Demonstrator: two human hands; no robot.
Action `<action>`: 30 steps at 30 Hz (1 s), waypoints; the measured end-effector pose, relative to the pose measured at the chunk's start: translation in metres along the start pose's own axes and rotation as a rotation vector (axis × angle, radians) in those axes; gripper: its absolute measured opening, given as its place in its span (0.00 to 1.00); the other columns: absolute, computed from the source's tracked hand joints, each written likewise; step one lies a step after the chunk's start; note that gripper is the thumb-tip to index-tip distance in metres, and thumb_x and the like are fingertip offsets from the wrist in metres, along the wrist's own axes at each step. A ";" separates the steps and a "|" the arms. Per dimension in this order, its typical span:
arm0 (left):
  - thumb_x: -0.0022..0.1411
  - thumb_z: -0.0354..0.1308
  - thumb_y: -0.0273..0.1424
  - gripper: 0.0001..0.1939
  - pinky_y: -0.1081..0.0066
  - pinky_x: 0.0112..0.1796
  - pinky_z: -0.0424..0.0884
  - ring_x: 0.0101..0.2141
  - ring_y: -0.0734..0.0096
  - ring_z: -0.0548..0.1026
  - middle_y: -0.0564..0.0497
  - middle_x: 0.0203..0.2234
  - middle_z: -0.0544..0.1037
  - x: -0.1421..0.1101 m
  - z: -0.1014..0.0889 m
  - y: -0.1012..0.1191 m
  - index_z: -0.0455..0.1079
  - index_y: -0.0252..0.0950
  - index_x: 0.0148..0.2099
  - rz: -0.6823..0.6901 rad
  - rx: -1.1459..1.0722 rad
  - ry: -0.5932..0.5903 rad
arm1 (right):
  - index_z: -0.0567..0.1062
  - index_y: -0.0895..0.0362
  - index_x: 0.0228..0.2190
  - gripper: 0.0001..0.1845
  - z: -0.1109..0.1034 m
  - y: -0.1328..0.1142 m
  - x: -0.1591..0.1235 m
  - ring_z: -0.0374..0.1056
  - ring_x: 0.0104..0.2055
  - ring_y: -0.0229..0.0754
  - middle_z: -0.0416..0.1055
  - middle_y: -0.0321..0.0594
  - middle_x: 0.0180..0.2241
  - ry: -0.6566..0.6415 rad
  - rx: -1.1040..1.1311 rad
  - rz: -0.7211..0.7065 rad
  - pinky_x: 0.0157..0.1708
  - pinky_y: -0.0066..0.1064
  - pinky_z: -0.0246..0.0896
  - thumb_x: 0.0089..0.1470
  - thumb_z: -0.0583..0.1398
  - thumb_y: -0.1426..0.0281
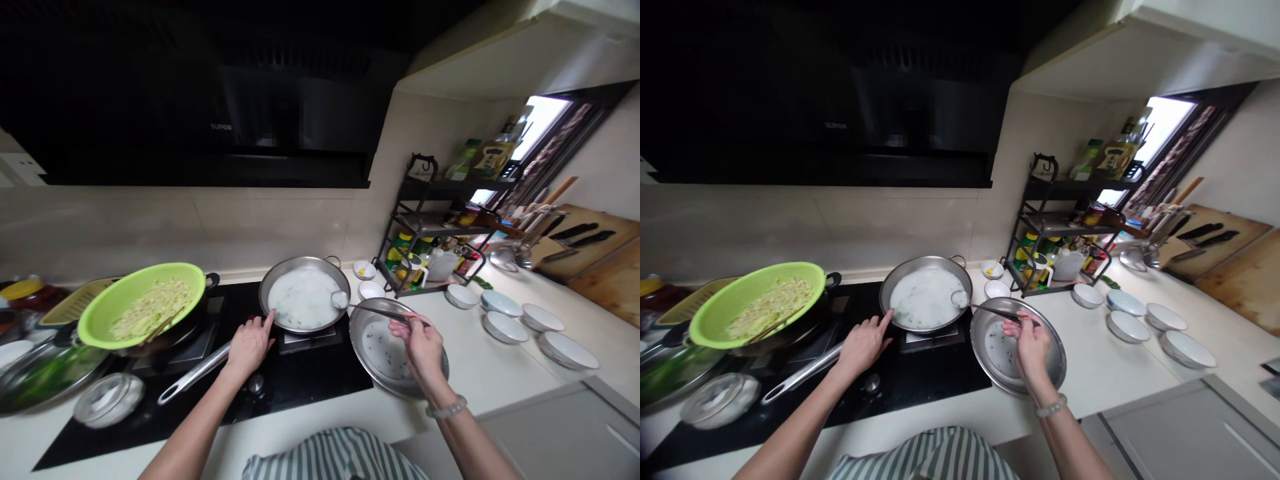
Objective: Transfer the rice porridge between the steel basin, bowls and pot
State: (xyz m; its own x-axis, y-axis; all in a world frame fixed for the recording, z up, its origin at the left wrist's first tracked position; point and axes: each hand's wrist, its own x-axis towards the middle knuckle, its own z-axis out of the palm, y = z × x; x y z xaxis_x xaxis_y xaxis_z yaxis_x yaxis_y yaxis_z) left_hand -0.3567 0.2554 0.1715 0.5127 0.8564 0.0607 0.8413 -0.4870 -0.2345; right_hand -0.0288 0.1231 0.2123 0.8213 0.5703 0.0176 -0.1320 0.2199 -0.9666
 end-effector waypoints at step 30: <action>0.64 0.50 0.36 0.32 0.64 0.38 0.62 0.40 0.56 0.70 0.38 0.41 0.71 0.000 0.000 0.000 0.49 0.35 0.68 -0.003 -0.007 -0.008 | 0.69 0.57 0.36 0.13 -0.099 0.021 -0.015 0.73 0.22 0.46 0.75 0.42 0.21 0.212 -0.252 -0.212 0.25 0.36 0.69 0.53 0.56 0.61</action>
State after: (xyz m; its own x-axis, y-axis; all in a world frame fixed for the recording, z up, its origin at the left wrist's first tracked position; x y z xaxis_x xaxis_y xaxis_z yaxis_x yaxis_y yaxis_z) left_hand -0.3562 0.2557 0.1711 0.5087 0.8593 0.0535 0.8441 -0.4856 -0.2272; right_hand 0.0111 0.0402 0.1667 0.9156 0.3514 0.1956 0.1715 0.0986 -0.9802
